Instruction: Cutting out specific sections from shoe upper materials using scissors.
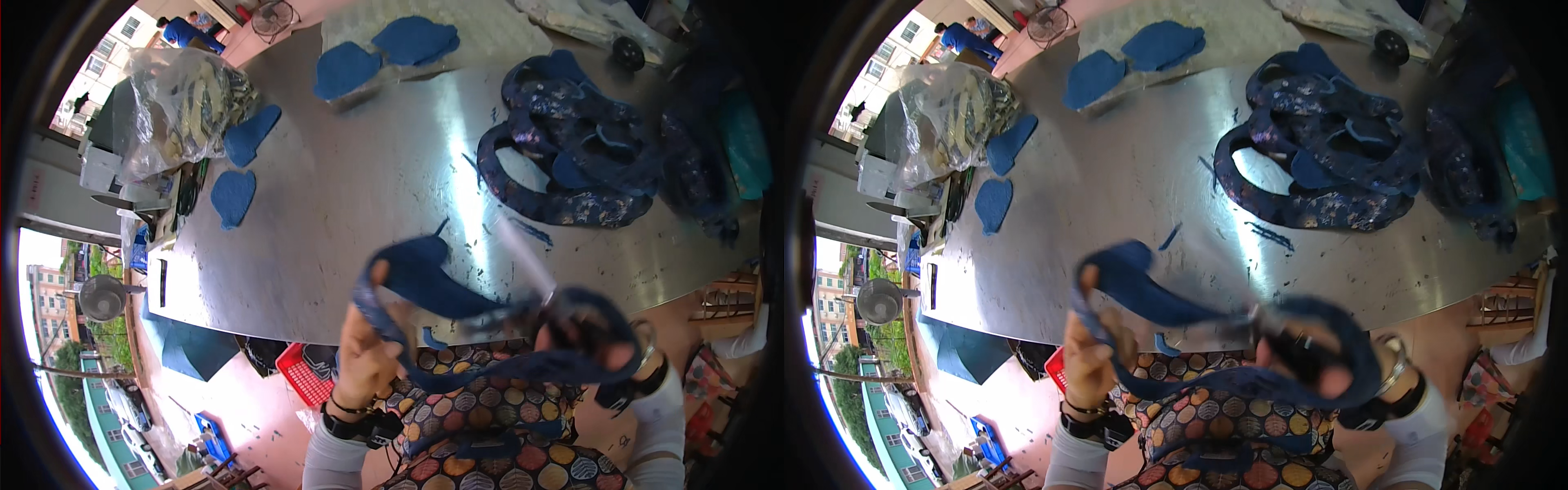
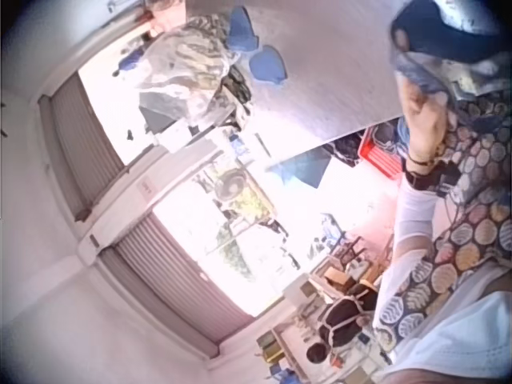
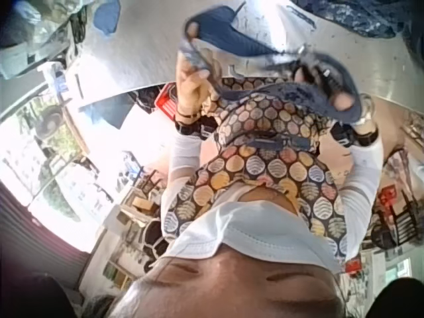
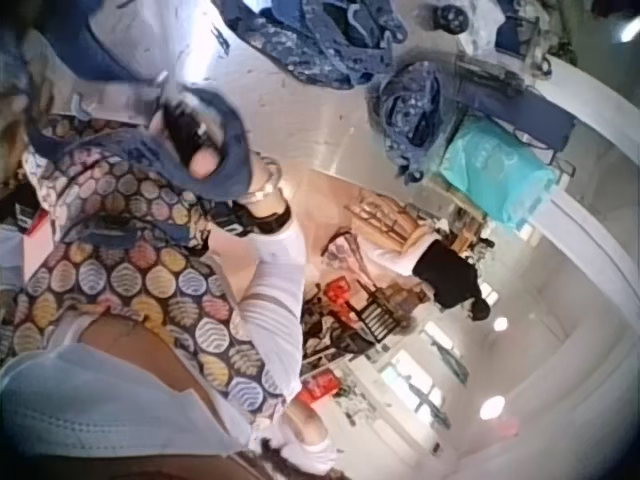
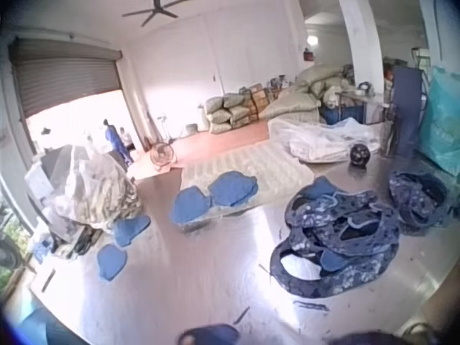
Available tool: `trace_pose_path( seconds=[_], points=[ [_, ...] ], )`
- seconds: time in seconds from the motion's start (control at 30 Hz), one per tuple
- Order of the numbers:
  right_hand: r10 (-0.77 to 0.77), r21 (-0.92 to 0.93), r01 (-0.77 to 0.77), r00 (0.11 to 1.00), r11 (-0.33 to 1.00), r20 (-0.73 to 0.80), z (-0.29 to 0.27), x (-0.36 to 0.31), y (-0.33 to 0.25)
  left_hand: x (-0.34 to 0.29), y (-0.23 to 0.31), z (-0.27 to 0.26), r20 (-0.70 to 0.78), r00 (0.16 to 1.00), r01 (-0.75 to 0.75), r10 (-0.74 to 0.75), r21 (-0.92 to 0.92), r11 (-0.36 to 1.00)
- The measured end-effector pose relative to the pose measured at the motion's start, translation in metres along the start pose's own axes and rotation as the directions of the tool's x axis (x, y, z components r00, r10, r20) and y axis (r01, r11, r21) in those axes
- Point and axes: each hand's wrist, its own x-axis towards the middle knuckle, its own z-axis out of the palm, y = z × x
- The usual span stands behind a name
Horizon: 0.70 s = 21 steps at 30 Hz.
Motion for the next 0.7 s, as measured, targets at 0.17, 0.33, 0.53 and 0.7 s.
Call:
trace_pose_path(
  seconds=[0.17,0.33,0.53,0.7],
  points=[
    [0.436,-0.302,-0.399,0.898,0.866,0.065,-0.013,0.017,-0.03,0.011,0.016,0.017,-0.27,0.915,-0.258,0.3,0.183,0.949],
    [0.7,-0.58,-0.537,0.709,0.613,0.083,-0.015,-0.004,0.008,-0.042,-0.014,-0.01,-0.417,0.909,0.014,-0.031,-0.044,0.999],
    [0.483,-0.476,-0.473,0.868,0.741,-0.111,-0.016,-0.032,0.006,-0.078,-0.037,-0.02,-0.357,0.916,0.15,-0.185,-0.124,0.981],
    [0.168,-0.147,-0.201,0.962,0.968,-0.213,-0.001,-0.029,0.01,-0.077,-0.041,-0.014,-0.291,0.916,0.263,-0.276,-0.085,0.961]
  ],
)
